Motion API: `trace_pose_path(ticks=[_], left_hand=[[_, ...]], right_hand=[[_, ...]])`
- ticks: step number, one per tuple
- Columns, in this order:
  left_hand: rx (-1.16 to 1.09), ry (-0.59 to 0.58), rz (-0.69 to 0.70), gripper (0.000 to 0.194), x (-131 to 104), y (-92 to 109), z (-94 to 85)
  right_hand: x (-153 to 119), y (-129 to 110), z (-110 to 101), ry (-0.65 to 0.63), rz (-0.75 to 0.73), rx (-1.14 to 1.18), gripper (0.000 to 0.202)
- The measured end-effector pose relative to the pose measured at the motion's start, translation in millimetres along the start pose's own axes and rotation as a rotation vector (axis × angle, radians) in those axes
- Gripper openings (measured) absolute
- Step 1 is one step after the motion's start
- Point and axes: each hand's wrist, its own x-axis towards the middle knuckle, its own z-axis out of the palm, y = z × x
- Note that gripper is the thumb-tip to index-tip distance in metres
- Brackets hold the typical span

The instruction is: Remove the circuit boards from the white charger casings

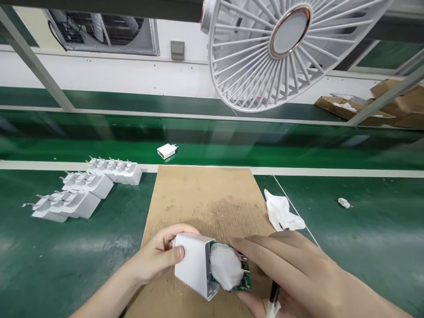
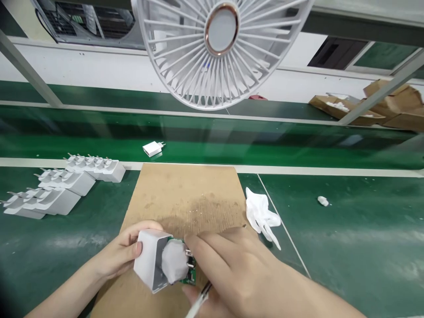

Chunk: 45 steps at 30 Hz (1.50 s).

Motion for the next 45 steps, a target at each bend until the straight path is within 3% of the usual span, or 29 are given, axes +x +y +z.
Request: trace_pose_path(ticks=[9,19,29,45], left_hand=[[-0.004,-0.008,0.023,0.037,1.7,3.9,3.0],[0.000,0.010,0.018,0.036,2.0,2.6,1.8],[-0.036,0.054,-0.001,0.037,-0.2,0.2,1.1],[-0.032,0.072,-0.016,0.038,-2.1,0.8,6.3]], right_hand=[[2.8,-6.7,-3.7,-0.078,-0.026,-0.089,0.012],[7.6,-5.2,-8.6,-0.189,-0.128,-0.100,0.018],[11.0,-12.3,-12.4,-0.309,-0.103,-0.069,0.017],[16.3,-12.5,-11.4,-0.288,-0.163,-0.108,0.017]])
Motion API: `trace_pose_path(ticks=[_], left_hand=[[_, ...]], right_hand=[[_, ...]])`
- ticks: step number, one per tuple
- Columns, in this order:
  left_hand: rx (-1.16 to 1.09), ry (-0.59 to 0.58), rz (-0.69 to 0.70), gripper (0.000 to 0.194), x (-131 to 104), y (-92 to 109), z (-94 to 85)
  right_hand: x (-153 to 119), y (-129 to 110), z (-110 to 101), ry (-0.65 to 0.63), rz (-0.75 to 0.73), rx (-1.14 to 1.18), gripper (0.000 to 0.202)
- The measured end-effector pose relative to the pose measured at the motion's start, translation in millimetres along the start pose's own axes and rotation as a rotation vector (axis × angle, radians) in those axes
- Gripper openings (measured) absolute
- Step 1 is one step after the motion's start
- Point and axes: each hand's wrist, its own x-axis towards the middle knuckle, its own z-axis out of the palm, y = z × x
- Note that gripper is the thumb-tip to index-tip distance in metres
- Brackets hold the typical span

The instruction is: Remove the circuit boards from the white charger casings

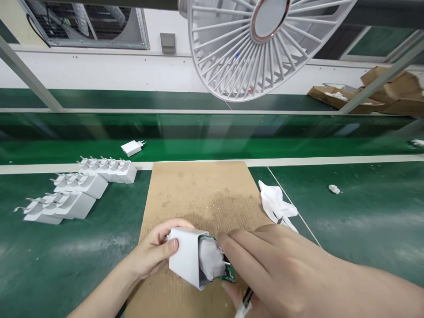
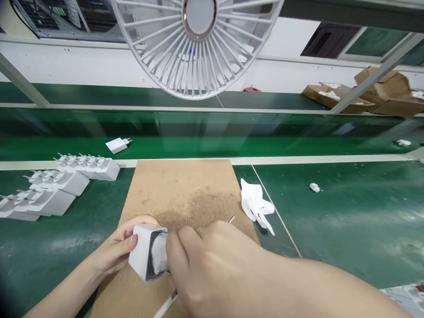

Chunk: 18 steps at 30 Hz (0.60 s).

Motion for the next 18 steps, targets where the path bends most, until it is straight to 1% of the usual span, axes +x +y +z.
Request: trace_pose_path(ticks=[3,5,7,9,11,12,13,14,15,16,17,18], left_hand=[[-0.001,0.015,-0.001,0.037,0.4,-0.7,0.4],[-0.002,0.009,0.003,0.036,0.5,-1.1,0.1],[-0.006,-0.019,0.000,0.035,0.4,-1.4,-1.1],[-0.015,-0.039,-0.009,0.034,0.1,-2.4,-3.2],[-0.027,-0.043,-0.019,0.035,-0.2,-5.0,-5.7],[-0.033,-0.046,-0.025,0.036,-0.2,-6.9,-6.8],[-0.037,-0.049,-0.029,0.038,0.1,-8.9,-7.6],[-0.039,-0.056,-0.032,0.040,0.6,-10.8,-8.2],[-0.042,-0.070,-0.033,0.042,1.4,-12.0,-8.4],[-0.041,-0.078,-0.032,0.044,2.3,-12.3,-8.2],[-0.019,-0.071,-0.030,0.045,3.2,-11.4,-7.7],[0.031,-0.039,-0.018,0.043,3.8,-9.3,-7.0]], right_hand=[[4.8,-5.3,0.1,0.017,0.013,-0.090,0.016],[6.6,-8.3,-2.0,-0.001,-0.002,-0.141,0.013],[5.5,-8.5,-5.9,-0.020,-0.013,-0.116,0.014],[1.7,-4.1,-9.7,0.003,0.050,0.008,0.023],[-1.8,4.2,-9.8,0.057,0.158,0.166,0.044],[-2.2,9.1,-7.5,0.069,0.189,0.248,0.055],[-1.2,13.8,-3.5,0.063,0.194,0.329,0.063],[1.0,17.9,2.0,0.048,0.160,0.419,0.068],[4.3,20.8,8.7,0.025,0.109,0.504,0.067],[8.0,22.3,16.1,0.013,0.054,0.579,0.062],[11.7,22.5,23.4,0.022,0.015,0.633,0.052],[14.7,21.5,30.3,0.046,0.000,0.653,0.041]])
